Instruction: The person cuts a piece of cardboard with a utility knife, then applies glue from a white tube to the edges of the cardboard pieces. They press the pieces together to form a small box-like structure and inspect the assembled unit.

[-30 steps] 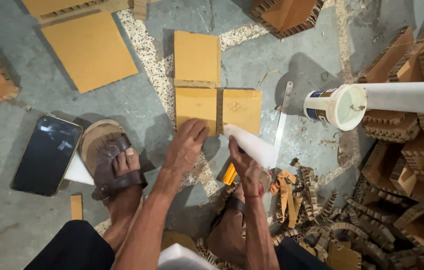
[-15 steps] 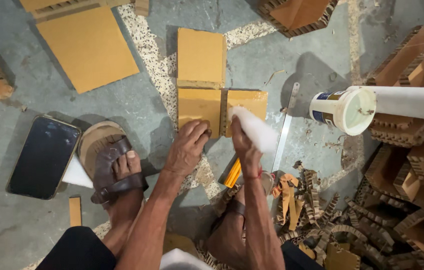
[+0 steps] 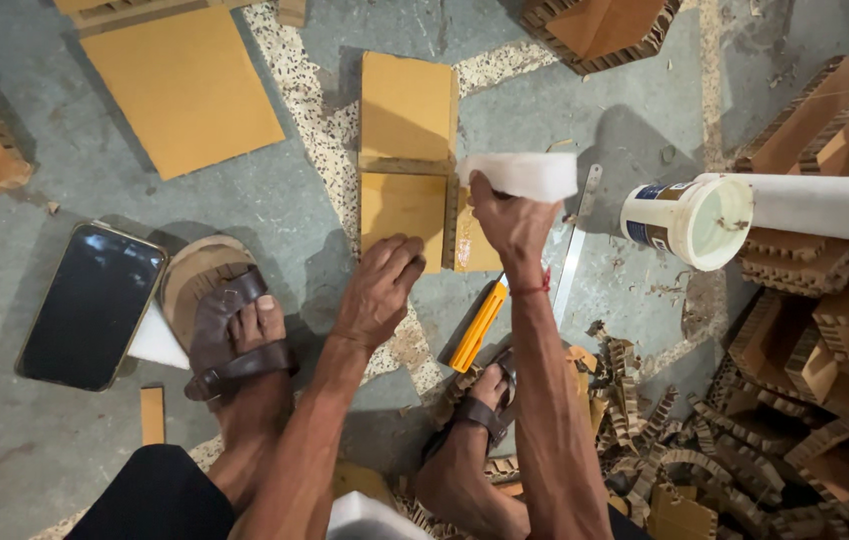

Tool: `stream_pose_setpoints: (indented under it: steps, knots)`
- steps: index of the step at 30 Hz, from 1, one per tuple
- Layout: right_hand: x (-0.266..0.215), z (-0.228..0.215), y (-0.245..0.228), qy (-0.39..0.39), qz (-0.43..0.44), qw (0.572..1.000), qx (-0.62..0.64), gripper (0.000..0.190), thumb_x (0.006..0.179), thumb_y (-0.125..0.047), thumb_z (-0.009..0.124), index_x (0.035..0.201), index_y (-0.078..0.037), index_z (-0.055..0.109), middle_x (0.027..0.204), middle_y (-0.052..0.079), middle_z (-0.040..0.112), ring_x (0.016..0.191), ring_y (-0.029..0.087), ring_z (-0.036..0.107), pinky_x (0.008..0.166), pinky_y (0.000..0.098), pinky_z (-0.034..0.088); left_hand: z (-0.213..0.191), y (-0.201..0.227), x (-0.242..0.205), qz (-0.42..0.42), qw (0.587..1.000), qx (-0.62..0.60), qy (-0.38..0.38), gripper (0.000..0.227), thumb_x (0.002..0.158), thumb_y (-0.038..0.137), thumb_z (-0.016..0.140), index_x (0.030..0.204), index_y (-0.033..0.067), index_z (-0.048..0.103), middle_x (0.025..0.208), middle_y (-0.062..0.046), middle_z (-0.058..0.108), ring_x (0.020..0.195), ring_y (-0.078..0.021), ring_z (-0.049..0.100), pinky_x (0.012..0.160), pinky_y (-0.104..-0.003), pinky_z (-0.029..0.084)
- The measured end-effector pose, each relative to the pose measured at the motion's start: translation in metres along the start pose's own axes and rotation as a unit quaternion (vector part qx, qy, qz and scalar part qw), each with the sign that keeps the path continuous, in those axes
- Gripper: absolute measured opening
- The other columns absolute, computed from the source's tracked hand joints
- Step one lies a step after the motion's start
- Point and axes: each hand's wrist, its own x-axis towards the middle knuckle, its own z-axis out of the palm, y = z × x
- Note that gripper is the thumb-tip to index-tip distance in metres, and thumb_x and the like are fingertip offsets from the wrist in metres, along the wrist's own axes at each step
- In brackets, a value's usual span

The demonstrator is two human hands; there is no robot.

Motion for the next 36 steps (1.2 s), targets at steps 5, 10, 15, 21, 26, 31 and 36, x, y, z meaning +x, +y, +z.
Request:
stream_pose_setpoints:
  steps: [5, 10, 15, 21, 26, 31, 36]
  knots:
    - [0.001, -0.019, -0.019, -0.067, 0.022, 0.997, 0.011, 0.019, 0.079, -0.015, 0.074, 0.082, 0.004, 0.076, 0.066, 0.011, 0.076, 0.057, 0.017, 0.076, 0.052, 0.0301, 0.061, 0.000, 0.002, 0.002, 0.003, 1.000, 0.004, 0.000, 0.033, 0.072, -0.011, 0.065, 0.104, -0.0059, 0.070, 0.122, -0.014, 0.063, 0.124, -0.0333, 0.058, 0.109, -0.045, 0.048]
    - [-0.025, -0.027, -0.003, -0.132, 0.037, 0.990, -0.015, 0.019, 0.081, -0.016, 0.075, 0.087, 0.002, 0.078, 0.067, 0.012, 0.075, 0.056, 0.018, 0.075, 0.047, 0.0309, 0.059, 0.006, -0.002, -0.005, 0.000, 1.000, 0.028, -0.004, 0.031, 0.075, -0.010, 0.067, 0.105, -0.0035, 0.072, 0.126, -0.012, 0.064, 0.125, -0.0306, 0.058, 0.111, -0.043, 0.048]
    - [-0.069, -0.031, 0.012, -0.132, 0.008, 0.991, -0.029, 0.024, 0.076, -0.010, 0.072, 0.094, 0.006, 0.073, 0.070, 0.015, 0.075, 0.058, 0.020, 0.076, 0.049, 0.0302, 0.059, 0.019, -0.008, -0.009, -0.011, 0.999, 0.034, -0.005, 0.020, 0.089, 0.001, 0.070, 0.108, 0.0029, 0.074, 0.127, -0.007, 0.064, 0.125, -0.0281, 0.057, 0.112, -0.041, 0.047]
    - [-0.078, -0.055, 0.003, -0.127, 0.093, 0.988, -0.010, 0.023, 0.082, -0.014, 0.072, 0.093, 0.006, 0.075, 0.071, 0.015, 0.075, 0.054, 0.021, 0.074, 0.046, 0.0329, 0.057, 0.005, 0.000, -0.005, -0.006, 1.000, 0.007, 0.006, 0.024, 0.081, -0.004, 0.069, 0.105, -0.0012, 0.072, 0.124, -0.011, 0.063, 0.124, -0.0311, 0.058, 0.109, -0.044, 0.048]
    - [-0.029, -0.049, -0.001, -0.025, 0.076, 0.991, 0.105, 0.030, 0.084, -0.018, 0.076, 0.097, 0.008, 0.073, 0.077, 0.017, 0.076, 0.062, 0.018, 0.076, 0.053, 0.0297, 0.064, -0.003, 0.005, 0.003, 0.012, 1.000, -0.008, 0.005, 0.034, 0.069, -0.010, 0.065, 0.103, -0.0045, 0.069, 0.121, -0.013, 0.063, 0.123, -0.0336, 0.058, 0.107, -0.044, 0.048]
    - [0.001, -0.024, -0.017, -0.040, 0.083, 0.993, 0.078, 0.025, 0.079, -0.018, 0.076, 0.086, 0.006, 0.074, 0.073, 0.014, 0.077, 0.061, 0.018, 0.077, 0.051, 0.0291, 0.061, -0.005, 0.006, 0.005, 0.014, 1.000, -0.021, 0.014, 0.033, 0.069, -0.009, 0.066, 0.101, -0.0052, 0.068, 0.119, -0.015, 0.062, 0.122, -0.0348, 0.058, 0.107, -0.046, 0.048]
    - [-0.015, -0.025, -0.005, -0.075, 0.039, 0.996, -0.023, 0.018, 0.078, -0.017, 0.076, 0.081, 0.001, 0.077, 0.067, 0.013, 0.075, 0.059, 0.020, 0.075, 0.056, 0.0334, 0.058, -0.001, 0.004, 0.001, 0.012, 1.000, -0.012, 0.017, 0.032, 0.070, -0.010, 0.065, 0.102, -0.0045, 0.068, 0.124, -0.014, 0.063, 0.122, -0.0338, 0.057, 0.106, -0.046, 0.049]
